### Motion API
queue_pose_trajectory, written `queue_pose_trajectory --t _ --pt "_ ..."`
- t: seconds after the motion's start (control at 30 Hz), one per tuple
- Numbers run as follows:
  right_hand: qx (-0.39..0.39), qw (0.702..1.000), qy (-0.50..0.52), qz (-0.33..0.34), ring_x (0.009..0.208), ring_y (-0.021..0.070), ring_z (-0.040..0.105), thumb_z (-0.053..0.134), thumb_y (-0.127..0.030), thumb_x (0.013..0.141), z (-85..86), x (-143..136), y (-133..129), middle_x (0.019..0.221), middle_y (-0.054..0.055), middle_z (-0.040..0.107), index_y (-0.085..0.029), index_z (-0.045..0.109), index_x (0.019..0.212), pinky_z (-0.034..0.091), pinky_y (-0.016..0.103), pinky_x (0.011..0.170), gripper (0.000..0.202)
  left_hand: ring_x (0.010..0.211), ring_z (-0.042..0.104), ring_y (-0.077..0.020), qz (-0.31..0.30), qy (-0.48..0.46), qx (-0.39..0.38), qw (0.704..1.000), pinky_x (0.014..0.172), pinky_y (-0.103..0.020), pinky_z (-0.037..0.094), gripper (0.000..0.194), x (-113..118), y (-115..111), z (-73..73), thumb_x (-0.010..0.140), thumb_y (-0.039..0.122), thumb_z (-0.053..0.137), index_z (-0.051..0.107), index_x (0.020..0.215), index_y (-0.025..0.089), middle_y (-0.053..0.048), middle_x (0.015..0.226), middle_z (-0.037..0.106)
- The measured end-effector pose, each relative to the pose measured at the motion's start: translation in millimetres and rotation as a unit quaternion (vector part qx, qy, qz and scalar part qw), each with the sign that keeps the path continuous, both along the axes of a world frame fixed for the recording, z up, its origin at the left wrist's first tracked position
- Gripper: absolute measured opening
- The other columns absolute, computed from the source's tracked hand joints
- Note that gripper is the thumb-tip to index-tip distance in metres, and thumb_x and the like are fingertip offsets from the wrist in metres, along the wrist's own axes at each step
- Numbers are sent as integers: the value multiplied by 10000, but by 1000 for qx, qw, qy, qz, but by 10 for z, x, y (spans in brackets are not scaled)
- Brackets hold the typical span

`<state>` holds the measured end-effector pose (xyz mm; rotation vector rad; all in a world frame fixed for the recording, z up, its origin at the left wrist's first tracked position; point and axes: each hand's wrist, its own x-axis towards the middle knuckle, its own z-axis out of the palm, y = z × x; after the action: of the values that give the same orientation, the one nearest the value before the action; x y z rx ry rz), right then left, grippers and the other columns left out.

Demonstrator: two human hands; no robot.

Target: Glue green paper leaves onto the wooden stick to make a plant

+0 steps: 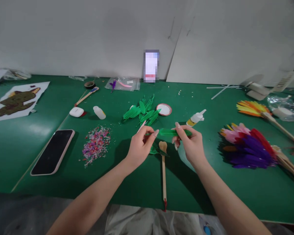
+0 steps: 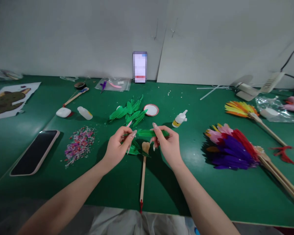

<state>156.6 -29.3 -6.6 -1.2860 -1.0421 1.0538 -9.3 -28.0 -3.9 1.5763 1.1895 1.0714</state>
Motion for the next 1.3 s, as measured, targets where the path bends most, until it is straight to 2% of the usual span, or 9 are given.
queue_pose_trajectory --t 0.2,0.33,0.53,0.63,0.8,0.9,1.0,1.13,1.3 --pt "63 984 -126 -106 296 80 412 605 -423 774 -98 219 147 378 -73 447 -177 608 786 326 194 323 246 416 424 -71 119 16 28 992 436 -190 340 273 -188 211 -4 880 389 427 546 753 179 56 485 421" --pt "40 952 -289 -88 330 116 463 553 -443 798 -171 376 211 398 -44 492 -182 616 817 365 229 390 270 478 466 -89 162 85 59 981 512 -209 384 331 -381 397 -77 900 397 360 526 714 179 35 525 456" --pt "-31 843 -529 -91 488 170 548 569 -450 777 -241 470 245 612 27 655 -214 654 794 300 244 443 251 734 533 -159 108 275 93 951 660 -284 448 183 -488 539 -281 794 343 543 576 884 187 -28 790 524" --pt "-11 824 -560 -82 646 187 602 608 -417 760 -231 457 244 778 32 688 -212 649 786 297 235 480 211 785 542 -176 79 290 91 950 690 -307 464 178 -466 532 -315 792 304 533 579 926 198 -36 848 528" --pt "38 780 -611 -127 632 174 565 379 -357 914 -167 466 234 685 66 652 -172 616 674 256 251 490 385 772 544 -176 55 308 95 945 701 -307 460 195 -509 566 -295 834 285 461 592 950 201 -47 850 551" --pt "82 791 -584 -165 655 178 558 314 -335 933 -116 465 217 695 77 649 -163 616 732 295 250 520 402 784 544 -185 87 320 95 939 737 -328 452 220 -570 617 -311 816 322 499 583 970 189 -56 881 562" --pt "99 842 -509 -151 595 154 547 311 -334 937 -99 389 173 679 62 640 -164 620 780 333 238 532 385 824 545 -199 101 310 93 941 737 -326 452 222 -600 650 -350 783 325 552 583 950 183 -69 910 579" --pt "101 896 -430 -40 469 128 511 344 -367 927 -155 183 86 576 23 602 -179 631 841 324 222 475 353 828 542 -189 91 287 89 949 729 -309 455 204 -575 665 -398 788 329 550 600 908 172 -82 925 571" --pt "127 907 -397 63 437 123 498 376 -359 918 -247 16 22 550 12 591 -186 639 806 316 219 455 334 861 526 -188 65 325 75 941 729 -308 440 133 -547 738 -429 767 262 573 576 853 161 -70 900 543"
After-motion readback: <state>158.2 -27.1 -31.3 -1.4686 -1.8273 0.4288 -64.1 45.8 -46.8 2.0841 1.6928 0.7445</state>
